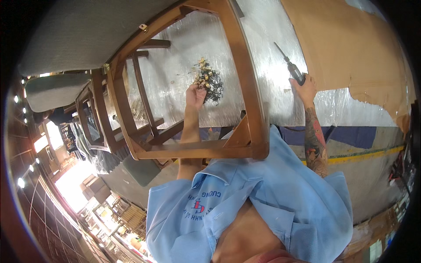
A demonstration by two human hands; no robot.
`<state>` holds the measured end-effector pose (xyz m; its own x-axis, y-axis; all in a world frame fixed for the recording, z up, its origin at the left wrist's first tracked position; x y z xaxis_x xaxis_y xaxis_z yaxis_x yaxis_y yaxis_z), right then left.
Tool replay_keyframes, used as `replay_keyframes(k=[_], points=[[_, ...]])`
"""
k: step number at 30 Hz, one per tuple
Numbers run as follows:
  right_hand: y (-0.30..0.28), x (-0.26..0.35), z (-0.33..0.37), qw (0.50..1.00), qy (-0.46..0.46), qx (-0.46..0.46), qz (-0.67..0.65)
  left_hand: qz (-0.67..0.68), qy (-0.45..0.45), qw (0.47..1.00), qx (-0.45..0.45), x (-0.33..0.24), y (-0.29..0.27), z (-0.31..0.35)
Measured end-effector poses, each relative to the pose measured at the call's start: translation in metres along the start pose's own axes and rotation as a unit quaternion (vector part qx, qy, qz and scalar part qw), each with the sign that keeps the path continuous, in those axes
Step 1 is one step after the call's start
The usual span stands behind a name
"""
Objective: The person uses a pneumatic impact driver to attach screws into the wooden frame of a chair, securing the seat and backrest. The person repeatedly picks up screws, aligns the tool, and drives fasteners into the chair frame.
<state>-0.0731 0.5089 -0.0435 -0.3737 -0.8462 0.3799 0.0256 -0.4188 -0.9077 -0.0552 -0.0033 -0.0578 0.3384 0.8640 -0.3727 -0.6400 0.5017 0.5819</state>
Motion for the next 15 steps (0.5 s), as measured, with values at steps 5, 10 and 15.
replay_keyframes(k=[5,10,15], points=[[-0.002,-0.005,-0.017,0.995,-0.077,-0.008,0.071,0.157,-0.054,0.976,0.14,0.007,0.034,0.027],[0.027,-0.016,-0.009,0.995,-0.005,0.096,0.025,0.122,-0.033,0.971,0.205,-0.001,0.048,0.062],[0.014,0.009,0.022,0.981,0.047,0.16,-0.104,0.278,-0.142,0.887,0.339,0.004,0.061,0.079]])
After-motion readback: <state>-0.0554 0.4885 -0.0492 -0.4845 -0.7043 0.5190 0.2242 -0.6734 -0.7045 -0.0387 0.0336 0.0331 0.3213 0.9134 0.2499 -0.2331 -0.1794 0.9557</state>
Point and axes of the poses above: each hand's wrist, its own z-axis away from the middle knuckle, its own y-axis out of the palm, x = y × z, the point moved 8 cm from there along -z, towards the middle knuckle, and after that the axes turned 6 degrees about z, right-handed, at the moved point
